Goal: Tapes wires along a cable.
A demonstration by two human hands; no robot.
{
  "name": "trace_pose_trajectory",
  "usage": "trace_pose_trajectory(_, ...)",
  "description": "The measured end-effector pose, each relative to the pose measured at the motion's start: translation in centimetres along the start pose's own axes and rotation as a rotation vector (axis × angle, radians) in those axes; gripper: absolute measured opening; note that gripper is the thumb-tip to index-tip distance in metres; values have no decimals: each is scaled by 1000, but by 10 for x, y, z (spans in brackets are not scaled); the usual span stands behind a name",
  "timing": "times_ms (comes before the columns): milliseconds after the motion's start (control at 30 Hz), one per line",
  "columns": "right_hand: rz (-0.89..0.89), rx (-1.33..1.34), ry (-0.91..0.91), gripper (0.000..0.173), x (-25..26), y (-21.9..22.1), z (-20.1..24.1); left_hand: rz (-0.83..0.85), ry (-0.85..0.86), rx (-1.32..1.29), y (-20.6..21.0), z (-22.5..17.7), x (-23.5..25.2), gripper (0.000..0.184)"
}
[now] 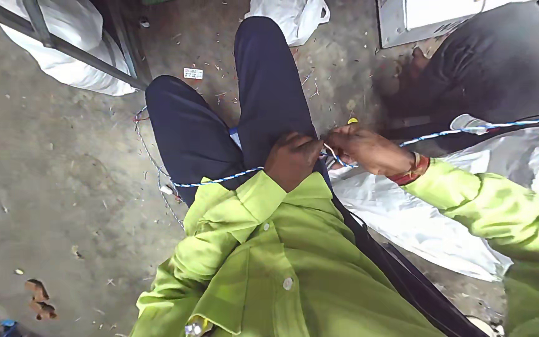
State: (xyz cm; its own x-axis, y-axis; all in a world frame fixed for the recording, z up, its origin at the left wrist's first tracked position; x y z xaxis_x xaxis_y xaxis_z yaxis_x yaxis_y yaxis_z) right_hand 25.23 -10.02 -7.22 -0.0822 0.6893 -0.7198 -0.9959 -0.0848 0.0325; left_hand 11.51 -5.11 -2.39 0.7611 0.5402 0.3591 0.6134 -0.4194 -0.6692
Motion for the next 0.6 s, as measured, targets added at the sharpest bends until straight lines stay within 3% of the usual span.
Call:
trace_pose_trajectory(100, -214, -348, -320, 19, -9, -19, 18, -39, -45, -68, -4, 4, 2, 10)
trace_pose_trajectory(200, -248, -467, -619, 27, -30, -9, 34, -18, -59, -66, -3, 6, 2, 10)
trace_pose_trajectory(267, -245, -615, -727, 31, -42, 2, 40, -1, -64, -58, -3, 6, 2, 11)
trace_pose_trajectory(433, -323, -742, -663, 24, -46, 5, 37, -19, -95, -38, -5, 5, 5, 15)
trace_pose_trajectory(600, -349, -746, -611, 27, -47, 3, 41, -21, -82, -72, -5, 7, 5, 15)
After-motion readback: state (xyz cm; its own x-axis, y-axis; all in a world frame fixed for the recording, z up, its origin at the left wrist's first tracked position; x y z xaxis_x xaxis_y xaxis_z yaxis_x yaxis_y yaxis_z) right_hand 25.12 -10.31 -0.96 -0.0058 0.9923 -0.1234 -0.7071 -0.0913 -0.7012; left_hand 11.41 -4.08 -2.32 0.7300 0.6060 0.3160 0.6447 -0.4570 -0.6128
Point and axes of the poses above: each hand's wrist, its own x-axis towards the middle knuckle, its own y-axis out of the palm, z = x × y, the point moved 8 cm from there along x, towards the middle knuckle, and after that the axes turned 9 degrees about z, right-handed, at the moved point
